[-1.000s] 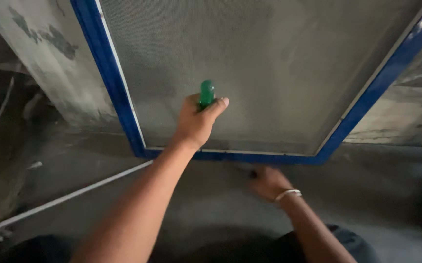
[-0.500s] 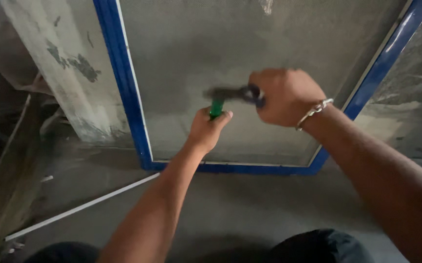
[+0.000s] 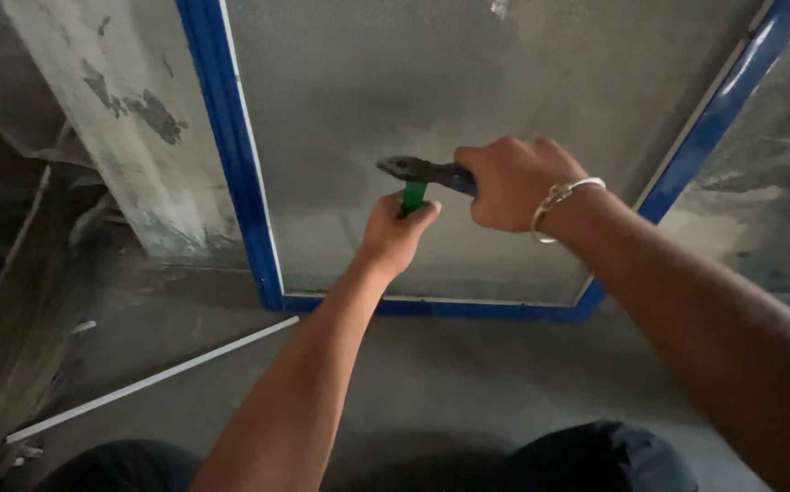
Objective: The person removes a white spline from the groove of a blue-framed window screen using a screwdriver and pliers. They work along the bottom and side edges, prying and pulling out the old spline in sections.
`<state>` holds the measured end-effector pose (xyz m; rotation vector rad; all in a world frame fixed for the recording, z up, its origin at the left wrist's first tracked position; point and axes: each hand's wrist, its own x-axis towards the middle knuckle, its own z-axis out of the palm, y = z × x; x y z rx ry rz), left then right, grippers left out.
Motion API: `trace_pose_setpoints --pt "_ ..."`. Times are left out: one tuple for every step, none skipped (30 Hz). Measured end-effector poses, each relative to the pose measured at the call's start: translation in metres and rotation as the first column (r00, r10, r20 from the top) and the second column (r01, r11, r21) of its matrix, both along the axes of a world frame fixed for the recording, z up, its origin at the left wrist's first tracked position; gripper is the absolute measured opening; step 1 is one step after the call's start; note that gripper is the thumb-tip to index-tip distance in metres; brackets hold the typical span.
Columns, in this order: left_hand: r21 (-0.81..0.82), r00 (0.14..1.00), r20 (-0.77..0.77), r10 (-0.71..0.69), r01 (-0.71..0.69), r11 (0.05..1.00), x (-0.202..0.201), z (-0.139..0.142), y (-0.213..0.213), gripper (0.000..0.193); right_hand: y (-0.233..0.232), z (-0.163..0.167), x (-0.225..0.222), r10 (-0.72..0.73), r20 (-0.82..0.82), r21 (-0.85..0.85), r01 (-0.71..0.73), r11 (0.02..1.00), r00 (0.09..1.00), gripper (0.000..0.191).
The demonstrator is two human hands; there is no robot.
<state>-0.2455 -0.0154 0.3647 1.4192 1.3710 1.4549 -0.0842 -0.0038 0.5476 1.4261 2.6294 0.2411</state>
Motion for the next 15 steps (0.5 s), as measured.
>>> trace_pose_setpoints --pt "0.033 1.0 -0.014 0.002 -0.002 0.999 -0.002 -0.001 0.001 0.04 0.0 0.001 0.0 0.124 -0.115 0.102 -0.113 0.988 0.986 0.044" --pt "0.059 1.0 -0.024 0.002 0.0 0.998 -0.002 -0.003 0.001 0.04 0.001 0.003 0.001 0.249 -0.213 0.209 -0.205 0.956 0.945 0.041" --pt "0.089 1.0 -0.029 0.005 -0.002 0.996 -0.003 -0.004 0.002 0.039 0.002 0.005 0.001 0.378 -0.288 0.326 -0.281 0.903 0.88 0.039" --pt "0.088 1.0 -0.027 0.003 0.0 0.996 -0.004 -0.005 0.003 0.04 0.001 0.003 -0.001 0.303 -0.721 0.206 -0.224 0.953 0.623 0.034" --pt "0.084 1.0 -0.022 0.001 0.001 0.996 -0.004 -0.006 0.003 0.041 0.001 0.002 -0.003 0.115 -0.969 0.063 -0.23 0.971 0.22 0.03" --pt "0.079 1.0 -0.019 -0.001 0.002 0.997 -0.005 -0.006 0.003 0.041 0.001 -0.001 -0.004 -0.134 -0.965 -0.063 -0.295 0.953 -0.227 0.025" --pt "0.061 1.0 -0.008 0.001 0.0 0.998 -0.005 -0.006 0.003 0.04 0.002 -0.003 -0.005 -0.046 -0.937 -0.117 -0.188 0.975 0.346 0.031" --pt "0.043 1.0 0.003 0.003 -0.003 0.999 -0.006 -0.005 0.004 0.038 0.003 -0.006 -0.006 -0.003 -0.59 -0.097 -0.067 0.993 0.807 0.037" --pt "0.023 1.0 0.014 0.004 -0.004 1.0 -0.007 -0.005 0.004 0.036 0.005 -0.01 -0.006 -0.027 -0.044 -0.012 0.027 1.0 0.999 0.044" --pt "0.036 1.0 0.005 0.014 -0.014 0.999 -0.008 -0.004 0.004 0.036 0.008 -0.011 -0.004 0.049 -0.098 0.072 -0.042 0.997 0.994 0.043" --pt "0.044 1.0 0.0 0.018 -0.018 0.999 -0.009 -0.004 0.004 0.037 0.011 -0.013 -0.002 0.122 -0.143 0.154 -0.1 0.983 0.982 0.042" --pt "0.05 1.0 0.005 0.029 -0.029 0.998 -0.009 -0.003 0.004 0.038 0.015 -0.014 0.0 0.203 -0.172 0.235 -0.16 0.959 0.964 0.042" --pt "0.035 1.0 0.011 0.017 -0.018 0.999 -0.009 -0.003 0.004 0.039 0.017 -0.018 0.0 0.177 -0.5 0.168 -0.106 0.98 0.848 0.036" --pt "0.018 1.0 0.017 0.005 -0.006 1.0 -0.009 -0.003 0.005 0.04 0.019 -0.021 -0.001 0.112 -0.767 0.082 -0.077 0.994 0.631 0.031" --pt "-0.005 1.0 0.025 -0.007 0.007 1.0 -0.009 -0.004 0.004 0.04 0.019 -0.023 -0.001 0.011 -0.939 -0.017 -0.077 0.997 0.344 0.027"
